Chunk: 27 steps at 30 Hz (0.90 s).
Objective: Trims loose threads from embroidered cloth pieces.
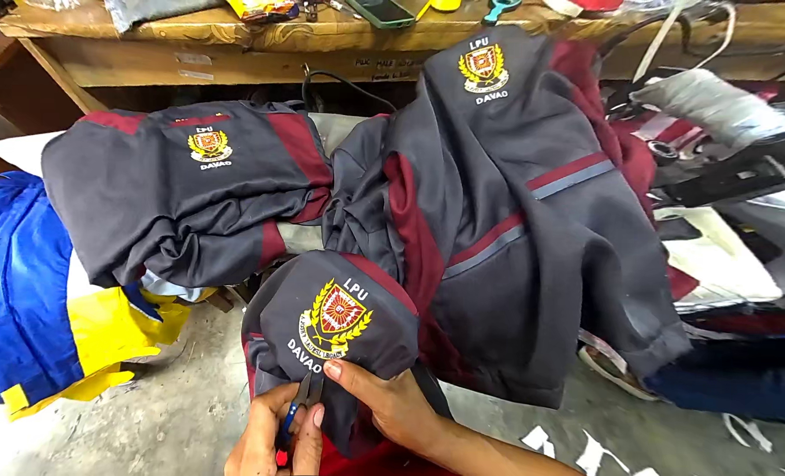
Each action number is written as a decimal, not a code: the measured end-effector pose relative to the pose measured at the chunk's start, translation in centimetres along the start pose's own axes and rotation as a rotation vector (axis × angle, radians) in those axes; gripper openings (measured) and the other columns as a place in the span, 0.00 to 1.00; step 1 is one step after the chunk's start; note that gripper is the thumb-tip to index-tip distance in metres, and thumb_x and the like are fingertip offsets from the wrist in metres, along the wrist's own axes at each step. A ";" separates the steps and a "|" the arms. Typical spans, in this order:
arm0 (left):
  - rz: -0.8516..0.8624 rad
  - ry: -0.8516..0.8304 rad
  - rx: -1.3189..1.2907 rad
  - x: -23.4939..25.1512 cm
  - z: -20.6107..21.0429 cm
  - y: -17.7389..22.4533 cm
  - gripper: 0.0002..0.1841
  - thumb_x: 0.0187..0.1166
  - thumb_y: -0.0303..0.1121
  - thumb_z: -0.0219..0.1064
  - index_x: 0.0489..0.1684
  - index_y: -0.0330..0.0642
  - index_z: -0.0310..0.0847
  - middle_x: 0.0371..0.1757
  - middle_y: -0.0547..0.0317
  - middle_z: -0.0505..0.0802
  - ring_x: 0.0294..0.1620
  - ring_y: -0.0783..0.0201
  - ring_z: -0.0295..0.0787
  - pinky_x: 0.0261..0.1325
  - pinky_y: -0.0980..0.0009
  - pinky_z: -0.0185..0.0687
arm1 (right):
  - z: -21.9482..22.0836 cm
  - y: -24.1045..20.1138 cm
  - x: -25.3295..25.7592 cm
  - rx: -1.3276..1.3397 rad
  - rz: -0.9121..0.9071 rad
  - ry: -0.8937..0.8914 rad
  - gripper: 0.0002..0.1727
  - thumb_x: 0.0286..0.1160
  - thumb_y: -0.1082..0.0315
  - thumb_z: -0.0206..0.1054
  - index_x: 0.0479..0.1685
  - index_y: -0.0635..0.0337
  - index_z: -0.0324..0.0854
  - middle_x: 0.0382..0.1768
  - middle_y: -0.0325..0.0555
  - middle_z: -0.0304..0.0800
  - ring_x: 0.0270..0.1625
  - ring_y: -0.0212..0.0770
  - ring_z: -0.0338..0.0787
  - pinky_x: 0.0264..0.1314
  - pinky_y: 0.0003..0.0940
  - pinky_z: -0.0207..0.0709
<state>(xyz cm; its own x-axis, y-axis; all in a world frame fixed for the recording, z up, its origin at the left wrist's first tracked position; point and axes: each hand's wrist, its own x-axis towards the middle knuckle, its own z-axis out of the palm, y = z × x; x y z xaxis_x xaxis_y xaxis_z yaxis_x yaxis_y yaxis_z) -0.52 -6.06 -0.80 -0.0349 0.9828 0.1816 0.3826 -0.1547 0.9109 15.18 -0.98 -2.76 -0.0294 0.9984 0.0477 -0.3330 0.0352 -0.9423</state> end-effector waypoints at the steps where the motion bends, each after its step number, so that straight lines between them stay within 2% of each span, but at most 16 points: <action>1: -0.004 -0.002 -0.007 0.0 0.0 -0.1 0.13 0.78 0.27 0.71 0.52 0.26 0.80 0.31 0.60 0.91 0.26 0.79 0.85 0.30 0.82 0.83 | 0.0 0.0 0.0 -0.003 -0.004 0.000 0.15 0.67 0.80 0.74 0.52 0.65 0.85 0.46 0.42 0.95 0.53 0.32 0.94 0.63 0.30 0.87; 10: -0.029 -0.009 -0.069 0.1 0.0 -0.2 0.12 0.81 0.28 0.69 0.53 0.28 0.79 0.31 0.61 0.91 0.26 0.77 0.87 0.29 0.79 0.86 | 0.1 0.1 0.1 0.001 -0.016 0.009 0.14 0.66 0.81 0.74 0.52 0.65 0.85 0.45 0.42 0.95 0.52 0.32 0.94 0.63 0.29 0.88; 22: -0.027 0.005 -0.039 0.0 0.2 -0.3 0.12 0.79 0.28 0.70 0.53 0.28 0.79 0.31 0.60 0.91 0.25 0.77 0.86 0.28 0.80 0.85 | 0.0 0.4 0.0 -0.001 -0.037 -0.002 0.15 0.67 0.80 0.74 0.53 0.65 0.85 0.47 0.42 0.95 0.53 0.32 0.94 0.63 0.30 0.87; 27: -0.011 0.014 0.001 0.0 0.2 -0.2 0.13 0.78 0.27 0.71 0.52 0.25 0.79 0.31 0.59 0.91 0.27 0.78 0.85 0.31 0.82 0.84 | 0.0 0.4 0.0 -0.010 -0.035 -0.007 0.15 0.67 0.80 0.74 0.53 0.65 0.85 0.47 0.42 0.95 0.53 0.32 0.94 0.64 0.31 0.88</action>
<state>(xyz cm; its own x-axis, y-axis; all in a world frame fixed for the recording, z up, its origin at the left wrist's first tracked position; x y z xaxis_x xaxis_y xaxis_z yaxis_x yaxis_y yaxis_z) -0.43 -6.06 -1.07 -0.0517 0.9830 0.1761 0.3828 -0.1434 0.9126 15.04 -0.99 -3.12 -0.0243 0.9963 0.0827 -0.3241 0.0704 -0.9434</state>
